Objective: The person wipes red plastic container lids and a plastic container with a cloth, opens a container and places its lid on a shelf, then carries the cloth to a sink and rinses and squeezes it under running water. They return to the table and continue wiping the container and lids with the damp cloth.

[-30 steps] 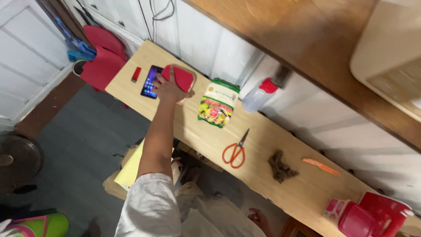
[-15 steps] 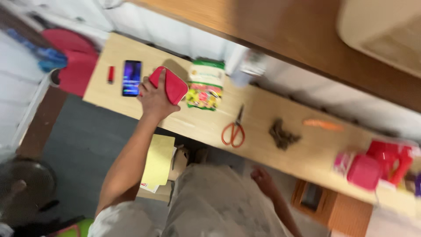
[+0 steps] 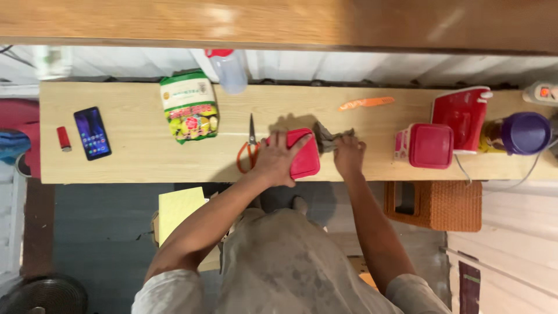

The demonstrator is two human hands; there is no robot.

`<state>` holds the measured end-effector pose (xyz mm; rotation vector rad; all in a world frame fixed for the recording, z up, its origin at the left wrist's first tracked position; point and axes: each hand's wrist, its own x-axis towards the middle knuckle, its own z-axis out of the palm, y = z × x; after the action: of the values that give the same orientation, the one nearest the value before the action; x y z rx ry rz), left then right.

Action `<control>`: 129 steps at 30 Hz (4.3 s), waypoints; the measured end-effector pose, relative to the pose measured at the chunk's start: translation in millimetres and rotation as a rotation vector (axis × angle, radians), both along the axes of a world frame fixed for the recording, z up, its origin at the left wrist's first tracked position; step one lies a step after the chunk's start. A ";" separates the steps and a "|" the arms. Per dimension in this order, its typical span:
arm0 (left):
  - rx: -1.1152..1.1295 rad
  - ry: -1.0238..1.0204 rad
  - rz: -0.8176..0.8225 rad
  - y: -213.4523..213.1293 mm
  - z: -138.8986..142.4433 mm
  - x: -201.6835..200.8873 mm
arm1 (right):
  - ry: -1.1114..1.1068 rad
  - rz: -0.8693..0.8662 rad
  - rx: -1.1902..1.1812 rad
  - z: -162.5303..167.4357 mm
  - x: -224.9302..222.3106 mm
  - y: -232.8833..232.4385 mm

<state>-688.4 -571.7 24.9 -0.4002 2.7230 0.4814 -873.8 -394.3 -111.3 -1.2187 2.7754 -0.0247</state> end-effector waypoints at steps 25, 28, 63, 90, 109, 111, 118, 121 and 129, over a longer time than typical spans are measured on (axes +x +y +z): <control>-0.059 0.228 -0.145 47.0 -36.4 -78.5 | -0.839 -0.305 -1.159 -22.0 -20.7 159.7; -0.108 0.127 -0.216 54.2 -36.4 -84.4 | -0.810 -0.320 -1.156 -24.5 -16.5 170.0; 0.334 1.010 0.659 99.7 -139.4 -9.6 | -0.215 0.656 0.134 80.9 -0.6 -48.4; -0.009 0.754 0.541 106.8 -112.4 -17.7 | -0.105 0.387 -0.062 41.9 8.1 -40.8; -0.028 0.540 0.190 42.8 -96.2 -28.2 | -0.252 0.259 -0.136 -9.1 -9.4 -10.8; -0.280 0.560 0.432 36.3 -97.4 -41.7 | -0.183 0.338 -0.156 -4.0 -2.1 -16.7; 0.113 0.929 0.462 78.8 -156.0 -13.0 | -0.115 0.501 -0.281 50.1 6.1 -33.2; 0.320 1.018 0.955 77.4 -183.3 16.4 | -0.163 0.764 -0.227 82.6 3.4 -56.7; 1.061 1.160 1.474 73.4 -200.7 -12.1 | -0.186 1.122 -0.116 80.9 34.1 -145.2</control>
<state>-700.5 -498.4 -175.9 -2.1502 1.6598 2.9308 -839.7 -539.6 -30.4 -2.4268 1.6189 -0.1849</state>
